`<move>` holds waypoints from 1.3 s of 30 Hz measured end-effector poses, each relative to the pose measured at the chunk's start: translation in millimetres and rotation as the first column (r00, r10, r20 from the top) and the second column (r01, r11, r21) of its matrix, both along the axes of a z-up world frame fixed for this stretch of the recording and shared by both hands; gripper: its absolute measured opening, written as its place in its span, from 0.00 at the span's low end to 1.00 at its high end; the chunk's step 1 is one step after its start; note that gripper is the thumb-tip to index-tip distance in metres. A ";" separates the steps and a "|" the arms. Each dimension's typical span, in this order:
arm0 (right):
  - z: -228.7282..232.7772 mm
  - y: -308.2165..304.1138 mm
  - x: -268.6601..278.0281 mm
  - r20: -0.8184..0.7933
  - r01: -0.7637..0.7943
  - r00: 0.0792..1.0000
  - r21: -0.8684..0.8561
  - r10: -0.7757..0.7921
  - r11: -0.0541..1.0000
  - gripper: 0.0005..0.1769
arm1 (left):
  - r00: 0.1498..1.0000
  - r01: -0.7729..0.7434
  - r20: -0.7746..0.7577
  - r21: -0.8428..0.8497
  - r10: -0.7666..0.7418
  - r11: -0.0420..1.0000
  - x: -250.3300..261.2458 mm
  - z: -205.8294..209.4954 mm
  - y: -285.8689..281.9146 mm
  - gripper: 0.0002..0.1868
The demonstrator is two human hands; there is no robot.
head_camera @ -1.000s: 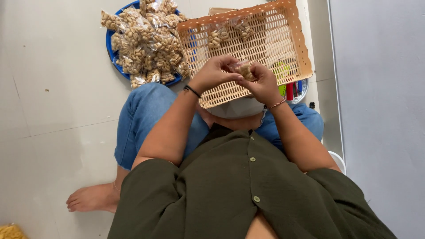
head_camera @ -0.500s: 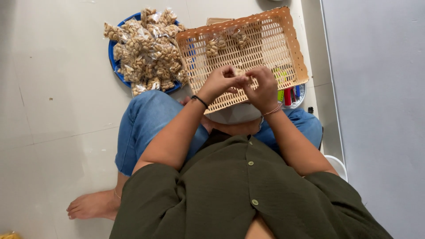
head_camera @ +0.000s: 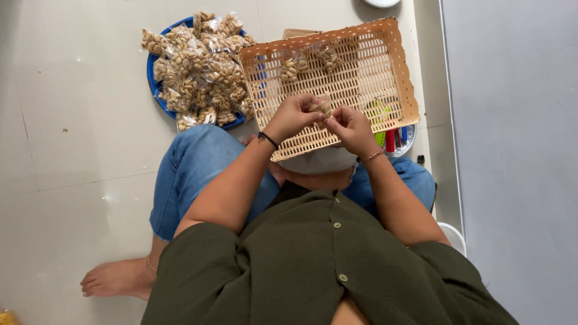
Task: Sealing small plastic bags of snacks by folding the tops and stapling them shut.
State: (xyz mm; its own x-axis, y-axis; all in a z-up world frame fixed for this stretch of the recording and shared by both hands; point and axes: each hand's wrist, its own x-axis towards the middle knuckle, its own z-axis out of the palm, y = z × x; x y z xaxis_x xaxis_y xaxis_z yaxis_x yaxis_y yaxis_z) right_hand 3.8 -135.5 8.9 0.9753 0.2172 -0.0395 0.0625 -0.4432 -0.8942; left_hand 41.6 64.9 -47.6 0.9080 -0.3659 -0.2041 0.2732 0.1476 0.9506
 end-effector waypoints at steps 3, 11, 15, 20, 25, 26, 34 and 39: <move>0.5 -3.1 10.5 -0.041 0.001 0.999 -0.077 -0.004 0.997 0.06 | 0.992 0.023 0.109 0.344 -0.065 0.939 -5.7 42.7 15.8 0.20; -13.9 -12.6 88.0 -0.140 -0.012 0.990 -0.241 -0.022 0.970 0.09 | 0.997 -0.046 0.078 0.232 0.029 0.972 11.1 42.4 38.5 0.23; -29.5 -3.1 106.7 -0.132 0.072 0.989 0.014 -0.070 0.997 0.18 | 0.990 -0.017 0.137 0.289 -0.023 0.957 13.9 33.2 34.4 0.23; -3.1 5.4 95.3 -0.144 0.028 0.989 -0.086 -0.040 0.996 0.29 | 0.984 -0.023 0.177 0.251 -0.022 0.968 16.4 41.5 38.8 0.19; 27.2 -17.8 64.2 0.047 -0.015 0.999 -0.173 0.024 0.985 0.22 | 0.785 -0.332 0.595 0.167 0.174 0.928 42.8 42.2 101.9 0.16; 29.5 -26.2 58.3 0.085 0.004 0.996 -0.217 0.015 0.976 0.20 | 0.704 -0.496 0.675 0.248 0.219 0.832 44.3 52.2 128.1 0.21; 12.4 -57.3 37.7 0.048 0.030 0.999 -0.134 -0.024 0.990 0.17 | 0.994 -0.060 0.030 0.949 0.102 0.310 45.7 25.3 181.5 0.53; 7.5 -64.1 37.9 0.074 -0.069 0.994 -0.180 0.083 0.981 0.16 | 0.903 -0.425 0.408 0.895 0.132 0.137 58.2 -32.6 180.0 0.26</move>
